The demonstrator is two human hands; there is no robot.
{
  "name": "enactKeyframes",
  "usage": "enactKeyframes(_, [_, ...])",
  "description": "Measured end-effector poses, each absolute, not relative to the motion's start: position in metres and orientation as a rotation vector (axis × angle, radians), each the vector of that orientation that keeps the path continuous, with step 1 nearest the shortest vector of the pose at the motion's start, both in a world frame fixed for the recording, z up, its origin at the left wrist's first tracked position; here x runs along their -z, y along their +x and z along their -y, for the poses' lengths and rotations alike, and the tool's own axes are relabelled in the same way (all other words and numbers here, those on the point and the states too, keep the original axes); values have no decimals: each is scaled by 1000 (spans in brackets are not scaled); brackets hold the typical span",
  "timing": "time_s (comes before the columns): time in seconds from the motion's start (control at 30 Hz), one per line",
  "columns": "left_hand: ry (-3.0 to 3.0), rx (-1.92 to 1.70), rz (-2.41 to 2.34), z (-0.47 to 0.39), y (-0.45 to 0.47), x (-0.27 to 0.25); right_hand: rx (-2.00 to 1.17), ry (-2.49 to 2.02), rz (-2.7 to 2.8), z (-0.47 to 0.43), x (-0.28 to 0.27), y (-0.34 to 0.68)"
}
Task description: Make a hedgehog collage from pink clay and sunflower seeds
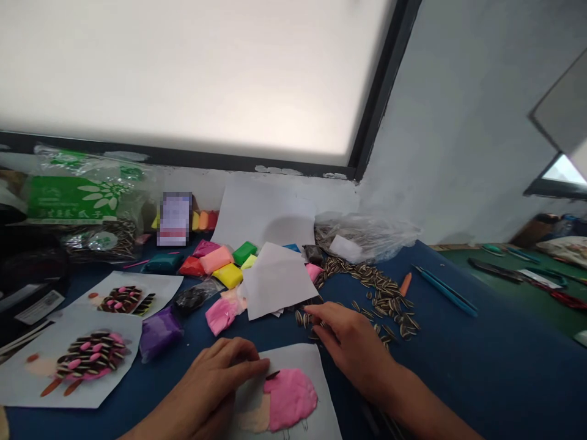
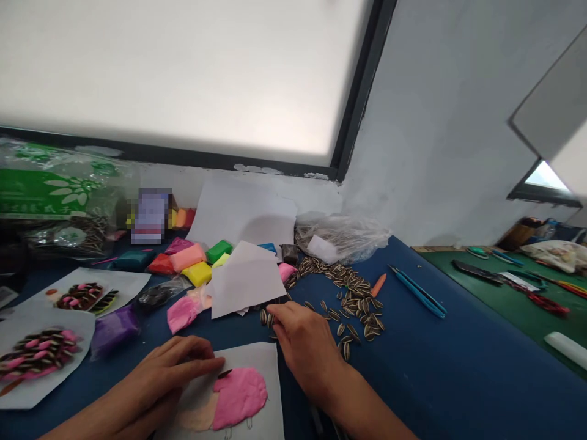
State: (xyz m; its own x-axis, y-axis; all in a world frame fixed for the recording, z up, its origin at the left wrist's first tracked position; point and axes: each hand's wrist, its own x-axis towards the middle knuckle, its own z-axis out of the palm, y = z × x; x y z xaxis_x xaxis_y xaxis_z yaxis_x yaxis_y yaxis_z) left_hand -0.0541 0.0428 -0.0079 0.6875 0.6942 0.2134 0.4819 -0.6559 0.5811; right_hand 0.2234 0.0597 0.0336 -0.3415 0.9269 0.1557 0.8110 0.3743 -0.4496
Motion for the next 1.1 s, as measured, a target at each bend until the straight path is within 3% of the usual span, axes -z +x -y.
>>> enactKeyframes(0.5, [2443,-608,-915,-41,-55,5,-297,-1575,2373,-54,-47,222])
enactKeyframes(0.7, [2410,-595,-870,-43,-57,7,-1099,-1402,2003,-40,-54,212])
enactKeyframes(0.8, [2378,-597,-848,-42,-58,7,-1285,-1365,1900,-35,-49,204])
enactKeyframes(1.1, [2295,-499,-853,-39,-60,-8,-912,-1181,2111,-29,-29,195])
